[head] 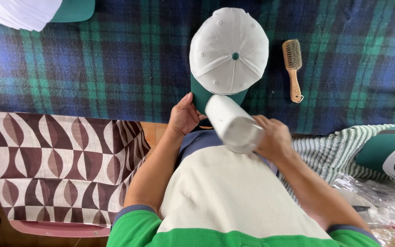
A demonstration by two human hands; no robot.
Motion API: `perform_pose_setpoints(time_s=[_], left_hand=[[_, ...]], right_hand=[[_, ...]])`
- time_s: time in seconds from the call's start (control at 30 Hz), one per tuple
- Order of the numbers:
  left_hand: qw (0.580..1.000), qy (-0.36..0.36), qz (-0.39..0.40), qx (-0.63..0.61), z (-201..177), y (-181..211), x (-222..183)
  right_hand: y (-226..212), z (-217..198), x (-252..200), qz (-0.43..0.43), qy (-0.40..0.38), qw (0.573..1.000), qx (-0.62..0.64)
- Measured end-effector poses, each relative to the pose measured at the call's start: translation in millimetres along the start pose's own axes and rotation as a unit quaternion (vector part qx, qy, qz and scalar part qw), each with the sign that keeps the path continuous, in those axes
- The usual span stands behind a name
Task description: A person is using a handheld steamer and a brush to clean and reshape a baseball cap on a table.
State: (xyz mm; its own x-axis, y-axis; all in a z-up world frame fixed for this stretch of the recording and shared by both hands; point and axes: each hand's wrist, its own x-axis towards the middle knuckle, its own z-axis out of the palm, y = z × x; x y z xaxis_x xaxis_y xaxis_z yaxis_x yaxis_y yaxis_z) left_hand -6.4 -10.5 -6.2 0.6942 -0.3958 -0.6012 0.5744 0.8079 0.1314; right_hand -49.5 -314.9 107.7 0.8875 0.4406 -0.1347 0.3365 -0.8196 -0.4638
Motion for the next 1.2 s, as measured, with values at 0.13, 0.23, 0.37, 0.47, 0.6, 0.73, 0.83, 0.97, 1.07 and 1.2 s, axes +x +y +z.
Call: perform_pose_setpoints(time_s=[0.13,0.23,0.37,0.47,0.6,0.73,0.83,0.97,1.07,1.2], left_hand=[[0.995,0.095,0.009,0.007,6,-2,1],[0.981,0.158,0.056,0.100,-5,-4,-3],[0.914,0.262,0.157,0.266,-12,22,6],[0.824,0.137,0.330,0.439,82,71,-33],[0.685,-0.030,0.428,0.589,177,101,-1],[0.563,-0.123,0.273,0.770,233,115,51],[0.575,-0.103,0.208,0.785,243,120,74],[0.615,-0.063,0.148,0.772,243,125,79],[0.661,-0.012,0.063,0.748,262,129,64],[0.638,0.001,0.168,0.752,215,122,105]], right_hand=[[-71,-1,70,-0.002,-0.011,0.995,-0.099],[-85,1,95,-0.041,0.022,0.997,-0.065],[-48,-15,43,-0.110,0.133,0.971,0.165],[-28,-33,37,-0.068,0.140,0.980,0.123],[-18,-51,27,-0.004,0.150,0.986,0.074],[-18,-75,23,0.096,0.167,0.981,0.000],[-29,-120,55,0.141,0.164,0.976,0.040],[-24,-162,81,0.285,0.089,0.937,0.183],[-7,-146,41,0.225,0.086,0.955,0.170],[-7,-128,42,-0.021,0.220,0.971,-0.087]])
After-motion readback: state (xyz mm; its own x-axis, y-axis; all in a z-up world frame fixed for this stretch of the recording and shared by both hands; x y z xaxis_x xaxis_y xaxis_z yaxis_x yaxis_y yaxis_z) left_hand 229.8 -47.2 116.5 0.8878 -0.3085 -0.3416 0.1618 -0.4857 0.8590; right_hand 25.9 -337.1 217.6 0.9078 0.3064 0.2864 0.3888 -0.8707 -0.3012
